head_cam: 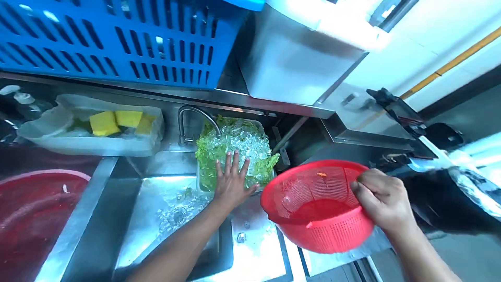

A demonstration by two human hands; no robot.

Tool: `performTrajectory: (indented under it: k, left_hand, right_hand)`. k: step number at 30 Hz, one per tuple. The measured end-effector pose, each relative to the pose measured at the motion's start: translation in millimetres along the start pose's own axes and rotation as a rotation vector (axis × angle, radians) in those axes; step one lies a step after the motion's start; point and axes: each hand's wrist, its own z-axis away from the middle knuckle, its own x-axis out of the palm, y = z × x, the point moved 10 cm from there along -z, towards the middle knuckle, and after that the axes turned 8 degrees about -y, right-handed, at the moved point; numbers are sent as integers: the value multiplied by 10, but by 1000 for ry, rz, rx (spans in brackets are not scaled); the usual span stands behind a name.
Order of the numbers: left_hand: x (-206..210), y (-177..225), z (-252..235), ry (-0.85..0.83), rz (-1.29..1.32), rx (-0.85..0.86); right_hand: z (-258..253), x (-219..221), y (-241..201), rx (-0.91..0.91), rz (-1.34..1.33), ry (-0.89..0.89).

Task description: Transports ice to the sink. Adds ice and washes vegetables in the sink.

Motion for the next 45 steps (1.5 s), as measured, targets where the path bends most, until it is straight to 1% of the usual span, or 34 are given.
performTrajectory:
  k: [2,4,8,11,14,17,18,20,21,22,23,25,26,28,30,32,34,37,40,42,44,45]
  left_hand:
    - [46,130,-102,-11,-56,55]
    - [116,184,-191,-62,-119,76]
    - [145,130,-336,-57,-191,87]
    - [184,84,-435,-86,-214,75]
    - [214,66,-505,-134,-187,63]
    - [87,100,-410,-167,-95,86]
    - [-8,107,-309,-124,-53,94]
    - [-134,104,32,78,61,140]
    - [-122,105,257,189,128,169]
    - [-42,121,483,255,193,201]
    - [102,155,682,264,247,232]
    - [552,238,982,92,329,237]
    - [792,271,1086,-19,334,197]
    - [1239,298,1249,-238,292,111]
    - [1486,303,1315,-338,240,80]
    - [1646,314,1348,-398,229,63]
    - [1787,318,1350,-368,236,70]
    - [1912,311,1208,-361,244,80]
    - [1983,359,1043,-348,217,86]
    - [2009,458,942,-390,191,103]
    - [2033,601,836,-421,166,128]
    - [2050,689,780,-427,159,142]
  right_hand:
    - [99,54,19,17,-16,23]
    - [81,81,-16,8,16,30]
    - [4,-1,-78,-72,66,0]
    - [76,-30,-86,-124,32,-38]
    - [194,63,-64,-133,-32,-96]
    - [300,112,-71,-127,-69,-153]
    - [320,114,-74,-120,-71,-166]
    - [304,114,-89,-104,-65,-179]
    - [250,101,-114,-103,-55,-178]
    - [161,71,-162,-110,-43,-173]
    - [42,28,-239,-128,-25,-162]
    - [-248,-44,-447,-189,40,-123]
    - [-399,-26,-528,-213,88,-121]
    - [-638,147,-575,-218,152,-162]
    - [-736,333,-565,-208,191,-233]
    - [-685,382,-604,-232,238,-267]
    - [-541,283,-582,-208,220,-240]
    - [-143,56,-252,-2,126,-179]
    - [553,-91,337,313,49,-82]
    - [1109,-129,666,513,63,24]
    - [1654,-100,797,620,202,135]
    - [1912,-40,811,631,297,185]
